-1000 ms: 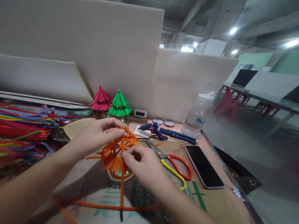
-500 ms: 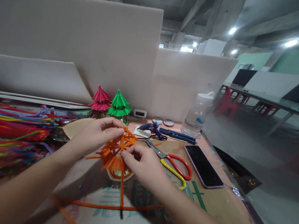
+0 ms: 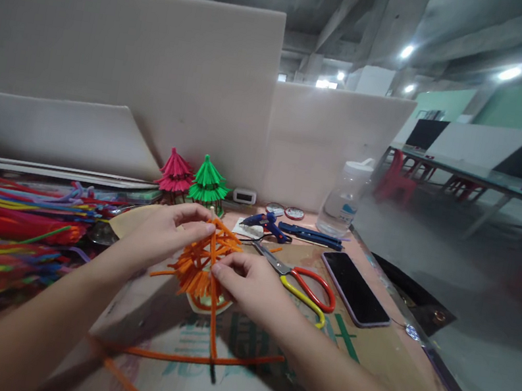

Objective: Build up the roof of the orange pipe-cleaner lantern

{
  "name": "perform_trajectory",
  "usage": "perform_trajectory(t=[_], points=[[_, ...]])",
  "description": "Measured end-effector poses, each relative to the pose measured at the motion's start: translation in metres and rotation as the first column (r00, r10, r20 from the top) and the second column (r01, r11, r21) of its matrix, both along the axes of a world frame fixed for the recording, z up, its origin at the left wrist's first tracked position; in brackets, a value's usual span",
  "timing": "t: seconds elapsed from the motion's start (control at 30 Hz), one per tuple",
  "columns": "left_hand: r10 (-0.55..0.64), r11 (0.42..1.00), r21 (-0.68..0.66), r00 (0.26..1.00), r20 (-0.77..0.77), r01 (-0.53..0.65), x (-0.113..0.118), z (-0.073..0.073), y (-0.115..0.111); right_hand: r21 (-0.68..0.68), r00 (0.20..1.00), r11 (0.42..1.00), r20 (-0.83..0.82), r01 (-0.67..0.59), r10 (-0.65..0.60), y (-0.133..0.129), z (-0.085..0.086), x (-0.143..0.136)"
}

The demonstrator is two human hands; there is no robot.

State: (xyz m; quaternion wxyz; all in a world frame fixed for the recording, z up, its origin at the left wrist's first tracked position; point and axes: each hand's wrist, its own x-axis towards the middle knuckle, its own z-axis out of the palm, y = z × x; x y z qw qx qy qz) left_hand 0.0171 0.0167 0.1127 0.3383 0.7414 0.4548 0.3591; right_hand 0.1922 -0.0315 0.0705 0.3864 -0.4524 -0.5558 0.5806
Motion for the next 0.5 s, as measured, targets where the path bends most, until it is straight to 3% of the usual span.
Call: perform_trajectory(t=[0.13,0.3,0.5], points=[[-0.007,1.0,0.001,1.0,0.011,0.007,-0.0002,0.0003,0.0,-0.008,1.0,1.0,0.008,0.003,-0.003,-0.0001,-0.0014,-0.0003],[0.003,1.0,0.011,1.0,-0.005,-0.002,-0.0002,0.0033,-0.0013,0.08,1.0,0.997,0.01,-0.006,0.005,0.0006,-0.0032,0.0033],[-0.008,1.0,0.008,1.0,-0.008,0.008,-0.0009,0.001,-0.0003,-0.036,0.999,0.999,-0.028,-0.029,0.028,-0.0029,0.0009,0.0003]])
